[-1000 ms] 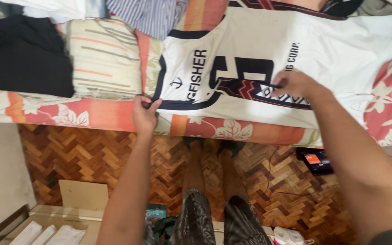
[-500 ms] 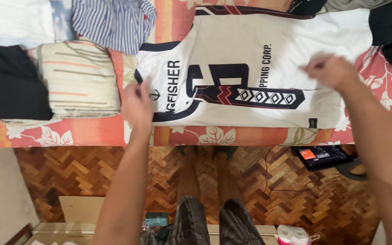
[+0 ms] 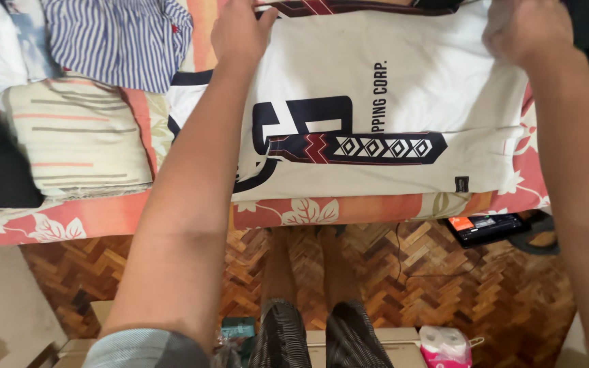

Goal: The person picks up several garments from a bed and places them into a wardrobe drawer, including folding a sports jersey and arranging socks.

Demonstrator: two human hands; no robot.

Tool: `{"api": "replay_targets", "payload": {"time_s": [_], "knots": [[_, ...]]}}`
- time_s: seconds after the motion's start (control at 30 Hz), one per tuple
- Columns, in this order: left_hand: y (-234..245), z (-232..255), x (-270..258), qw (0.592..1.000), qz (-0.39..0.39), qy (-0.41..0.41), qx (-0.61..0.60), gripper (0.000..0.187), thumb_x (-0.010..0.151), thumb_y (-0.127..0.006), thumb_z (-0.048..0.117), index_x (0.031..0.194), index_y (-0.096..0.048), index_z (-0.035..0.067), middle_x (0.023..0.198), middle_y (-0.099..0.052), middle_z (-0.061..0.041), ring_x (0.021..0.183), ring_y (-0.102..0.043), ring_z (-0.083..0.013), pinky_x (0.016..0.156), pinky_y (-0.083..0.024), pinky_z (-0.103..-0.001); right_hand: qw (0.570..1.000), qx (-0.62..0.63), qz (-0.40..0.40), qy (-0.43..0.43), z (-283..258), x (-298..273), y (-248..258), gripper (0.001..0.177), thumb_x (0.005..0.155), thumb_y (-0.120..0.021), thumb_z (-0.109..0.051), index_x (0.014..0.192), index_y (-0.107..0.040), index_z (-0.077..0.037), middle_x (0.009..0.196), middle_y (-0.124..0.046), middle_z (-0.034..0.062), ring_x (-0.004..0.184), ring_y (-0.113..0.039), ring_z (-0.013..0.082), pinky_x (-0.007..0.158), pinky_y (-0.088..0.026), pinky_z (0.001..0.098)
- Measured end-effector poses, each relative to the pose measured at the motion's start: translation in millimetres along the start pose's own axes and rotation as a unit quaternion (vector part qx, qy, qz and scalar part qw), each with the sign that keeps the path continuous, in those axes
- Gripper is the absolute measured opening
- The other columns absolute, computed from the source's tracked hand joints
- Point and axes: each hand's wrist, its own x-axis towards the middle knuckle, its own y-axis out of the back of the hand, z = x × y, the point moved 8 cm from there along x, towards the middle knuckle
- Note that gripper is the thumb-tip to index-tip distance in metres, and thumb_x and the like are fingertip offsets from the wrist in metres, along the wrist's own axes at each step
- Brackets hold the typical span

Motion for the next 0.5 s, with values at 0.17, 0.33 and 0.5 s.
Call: {"api": "replay_targets", "payload": {"time_s": [0.17, 0.33, 0.5], "knots": [[-19, -20, 17, 0.998, -0.055, 0.039, 0.006, 0.03, 0.077, -0.08, 0.028, 0.103, -0.07, 0.016, 0.097, -0.076, -0.003, 0.09, -0.071, -0.0265, 0.075, -0.054, -0.042, 1.0, -0.025, -0.01, 0.006, 10, 3, -14, 0.036, 0.083, -0.08, -0.029, 0.113, -0.071, -0.011, 0.103, -0.073, 0.0165, 0.1, -0.067, 0.0376, 0.089, -0.052, 0.0476], [-31, -50, 23, 0.99, -0.107, 0.089, -0.029, 0.017, 0.089, -0.077, 0.032, 0.098, -0.072, 0.018, 0.083, -0.08, 0.0, 0.075, -0.073, -0.0128, 0.069, -0.052, -0.033, 0.986, -0.156, -0.052, -0.024, -1, 9, 5, 0.038, 0.089, -0.08, -0.048, 0.105, -0.08, -0.014, 0.094, -0.076, 0.014, 0.082, -0.07, 0.0341, 0.068, -0.051, 0.0478], [-19, -44, 8, 0.893, -0.121, 0.193, -0.389, 0.013, 0.098, -0.069, 0.016, 0.105, -0.059, 0.013, 0.085, -0.079, -0.01, 0.05, -0.058, -0.0125, 0.036, -0.032, -0.025, 0.997, -0.074, -0.002, -0.033, 12, -3, 41, 0.031, 0.097, -0.073, -0.037, 0.104, -0.078, -0.007, 0.085, -0.073, 0.0165, 0.069, -0.068, 0.0352, 0.065, -0.051, 0.0499]]}}
